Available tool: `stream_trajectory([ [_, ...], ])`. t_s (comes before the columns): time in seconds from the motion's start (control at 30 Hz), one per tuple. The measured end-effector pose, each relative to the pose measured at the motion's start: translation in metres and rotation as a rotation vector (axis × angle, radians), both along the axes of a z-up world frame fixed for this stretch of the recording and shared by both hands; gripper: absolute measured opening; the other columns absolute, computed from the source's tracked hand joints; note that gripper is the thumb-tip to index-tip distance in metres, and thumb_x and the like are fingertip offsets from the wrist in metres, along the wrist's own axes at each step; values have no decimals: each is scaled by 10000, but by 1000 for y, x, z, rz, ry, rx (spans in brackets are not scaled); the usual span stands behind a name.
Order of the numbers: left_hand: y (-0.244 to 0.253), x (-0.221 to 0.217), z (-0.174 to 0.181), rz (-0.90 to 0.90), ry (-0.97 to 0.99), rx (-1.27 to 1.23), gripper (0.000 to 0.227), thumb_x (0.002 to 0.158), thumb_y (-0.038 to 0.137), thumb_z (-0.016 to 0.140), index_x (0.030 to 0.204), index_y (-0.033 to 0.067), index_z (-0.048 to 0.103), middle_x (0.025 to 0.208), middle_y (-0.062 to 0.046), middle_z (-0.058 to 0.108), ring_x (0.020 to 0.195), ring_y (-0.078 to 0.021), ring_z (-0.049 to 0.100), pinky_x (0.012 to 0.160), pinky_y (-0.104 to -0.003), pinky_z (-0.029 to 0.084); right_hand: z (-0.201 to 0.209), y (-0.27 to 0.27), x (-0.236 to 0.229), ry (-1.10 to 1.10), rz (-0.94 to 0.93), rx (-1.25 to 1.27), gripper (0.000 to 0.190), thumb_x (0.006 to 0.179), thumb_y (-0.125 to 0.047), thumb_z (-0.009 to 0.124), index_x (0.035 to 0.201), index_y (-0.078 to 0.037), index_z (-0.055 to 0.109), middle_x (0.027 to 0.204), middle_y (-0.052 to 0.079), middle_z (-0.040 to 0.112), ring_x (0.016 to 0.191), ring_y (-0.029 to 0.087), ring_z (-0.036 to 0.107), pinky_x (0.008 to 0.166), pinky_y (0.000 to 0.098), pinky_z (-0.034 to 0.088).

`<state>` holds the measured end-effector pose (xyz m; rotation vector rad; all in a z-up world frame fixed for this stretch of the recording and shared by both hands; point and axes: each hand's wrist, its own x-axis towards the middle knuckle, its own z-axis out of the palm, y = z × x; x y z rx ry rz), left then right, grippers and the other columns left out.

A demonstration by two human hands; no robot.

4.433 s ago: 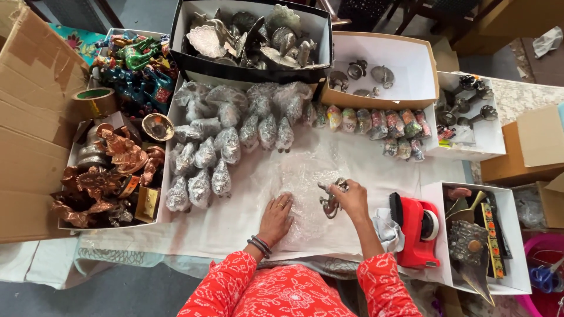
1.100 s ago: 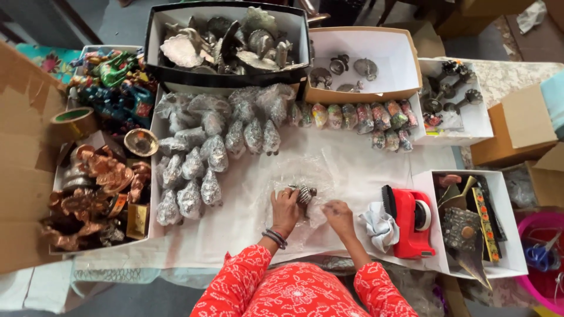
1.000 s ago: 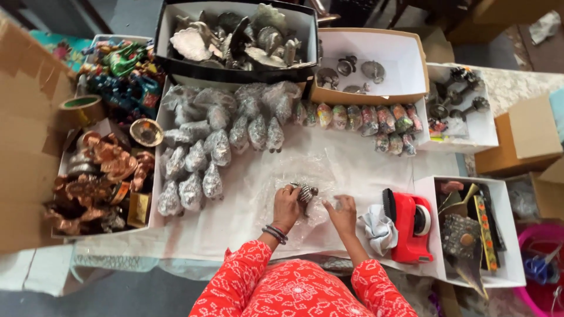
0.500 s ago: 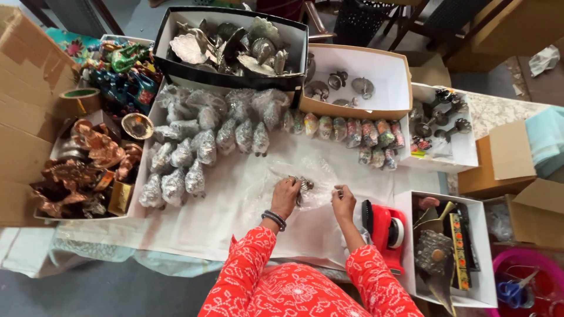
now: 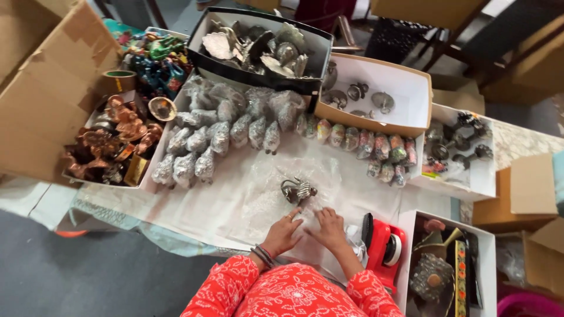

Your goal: The person wipes a small silver decorative item with a white cloth, then places it on a sheet of bubble wrap. They fold the bubble wrap around the item to enclose it and set the wrapped item aside on the table among other wrapped items.

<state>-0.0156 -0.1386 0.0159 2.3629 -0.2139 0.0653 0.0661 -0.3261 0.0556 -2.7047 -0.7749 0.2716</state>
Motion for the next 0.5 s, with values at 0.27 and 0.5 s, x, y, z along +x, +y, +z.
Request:
stream_trajectory([
  [0.27, 8, -16, 41, 209, -20, 198, 700, 745, 336, 824, 1353, 86, 586, 1392, -143, 552, 1272, -340, 528, 1004, -509, 439, -28, -51, -15, -31, 56, 82, 508, 713, -272, 812, 1202, -199, 696, 1238, -2, 610, 1262, 209, 502, 979, 445, 398],
  [0.5, 10, 5, -16, 41, -7, 327, 649, 850, 56, 640, 1483, 104, 504, 1090, -100, 644, 1044, -283, 617, 851, -471, 504, 0, -40, -5, 283, 2, -61, 591, 794, -558, 806, 1249, -197, 702, 1237, 21, 629, 1265, 233, 526, 1022, 430, 463],
])
